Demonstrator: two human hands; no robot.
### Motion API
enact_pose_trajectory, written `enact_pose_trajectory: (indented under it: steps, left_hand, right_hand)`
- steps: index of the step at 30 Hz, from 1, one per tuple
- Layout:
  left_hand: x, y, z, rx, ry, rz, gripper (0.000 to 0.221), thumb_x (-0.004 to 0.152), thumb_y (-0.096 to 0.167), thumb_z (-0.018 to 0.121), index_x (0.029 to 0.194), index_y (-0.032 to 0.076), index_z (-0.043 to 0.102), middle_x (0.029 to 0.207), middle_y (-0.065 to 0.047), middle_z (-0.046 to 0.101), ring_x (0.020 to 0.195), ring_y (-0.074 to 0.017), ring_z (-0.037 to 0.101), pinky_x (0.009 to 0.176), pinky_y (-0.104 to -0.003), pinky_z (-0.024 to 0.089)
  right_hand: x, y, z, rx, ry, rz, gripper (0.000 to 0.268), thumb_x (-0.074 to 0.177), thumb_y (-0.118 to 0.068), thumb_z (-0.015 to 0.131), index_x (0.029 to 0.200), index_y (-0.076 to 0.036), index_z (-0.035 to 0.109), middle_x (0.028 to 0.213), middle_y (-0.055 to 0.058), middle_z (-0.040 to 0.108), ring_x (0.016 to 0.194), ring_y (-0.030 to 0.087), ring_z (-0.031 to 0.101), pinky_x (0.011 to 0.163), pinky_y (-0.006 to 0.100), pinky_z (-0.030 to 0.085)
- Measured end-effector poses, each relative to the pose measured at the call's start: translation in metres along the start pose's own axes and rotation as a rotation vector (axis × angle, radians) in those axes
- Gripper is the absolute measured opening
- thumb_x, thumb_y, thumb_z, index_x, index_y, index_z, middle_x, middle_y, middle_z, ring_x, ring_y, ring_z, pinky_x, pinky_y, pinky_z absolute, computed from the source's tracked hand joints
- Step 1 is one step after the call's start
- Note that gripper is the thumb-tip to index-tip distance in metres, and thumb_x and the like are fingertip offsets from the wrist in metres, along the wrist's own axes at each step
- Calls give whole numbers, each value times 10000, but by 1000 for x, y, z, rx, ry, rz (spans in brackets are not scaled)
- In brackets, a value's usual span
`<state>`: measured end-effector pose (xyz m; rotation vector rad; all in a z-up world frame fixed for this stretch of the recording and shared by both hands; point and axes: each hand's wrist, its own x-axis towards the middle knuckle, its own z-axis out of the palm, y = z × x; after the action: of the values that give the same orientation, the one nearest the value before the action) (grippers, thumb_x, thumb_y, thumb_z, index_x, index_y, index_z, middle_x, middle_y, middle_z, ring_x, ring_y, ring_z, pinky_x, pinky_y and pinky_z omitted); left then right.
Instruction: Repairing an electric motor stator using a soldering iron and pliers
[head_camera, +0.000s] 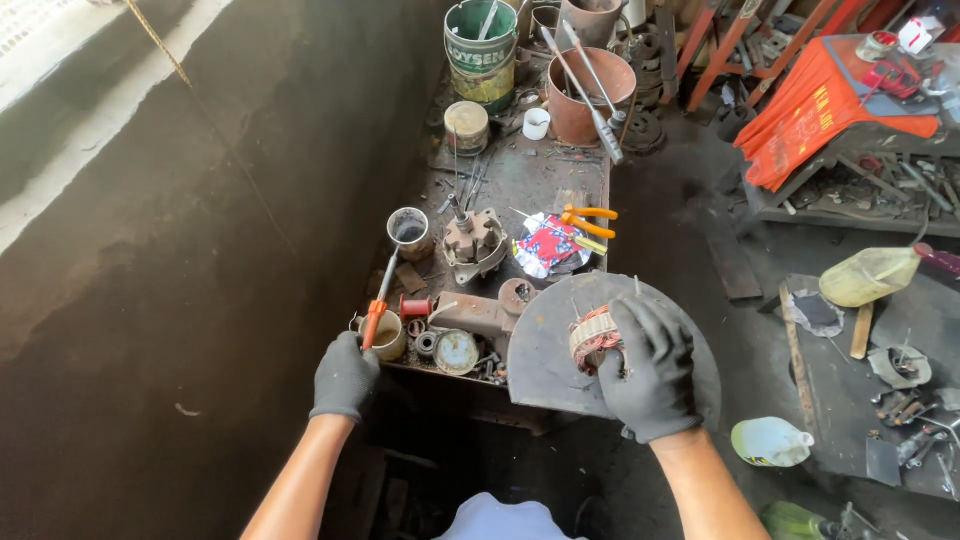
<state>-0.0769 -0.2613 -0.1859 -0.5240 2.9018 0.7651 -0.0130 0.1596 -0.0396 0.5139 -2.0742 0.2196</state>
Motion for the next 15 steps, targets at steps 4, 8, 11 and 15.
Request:
enact_pose_trajectory:
  steps: [4, 8, 11, 15]
  left_hand:
    - [6, -9, 9, 49, -22, -4, 282, 902, 322, 609, 1079, 114, 680, 1011, -190, 724, 1001, -412, 744, 865, -516, 604]
    - [15, -11, 19, 89, -45, -6, 287, 926, 324, 581, 1070, 92, 667, 1029, -185, 707, 1000, -414, 747, 845, -512, 612]
    - [8, 1, 6, 89, -77, -9, 311, 939, 325, 551, 1090, 76, 660, 1070, -197, 699, 1037, -419, 736, 867, -515, 606]
    - [7, 9, 0, 108, -120, 6, 329, 943, 329, 541, 1115, 72, 651, 1110, -207, 696, 1082, -416, 725, 893, -510, 601]
  right_hand:
    - [-2, -1, 2, -7, 0, 20, 654, 670, -31, 612, 1321, -47, 666, 1307, 124, 593, 1235, 344, 600, 1089, 497, 470]
    - [-1, -2, 1, -33, -8, 20, 654, 652, -31, 608, 1303, -65, 674, 1312, 98, 595, 1247, 315, 602, 1092, 477, 472]
    - [-1, -2, 1, -19, -21, 25, 667, 638, -36, 603, 1300, -70, 674, 1309, 94, 598, 1230, 322, 617, 1085, 484, 476]
    - [-3, -2, 1, -15, -25, 49, 669, 633, -30, 611, 1297, -84, 678, 1320, 87, 604, 1226, 321, 621, 1073, 484, 480]
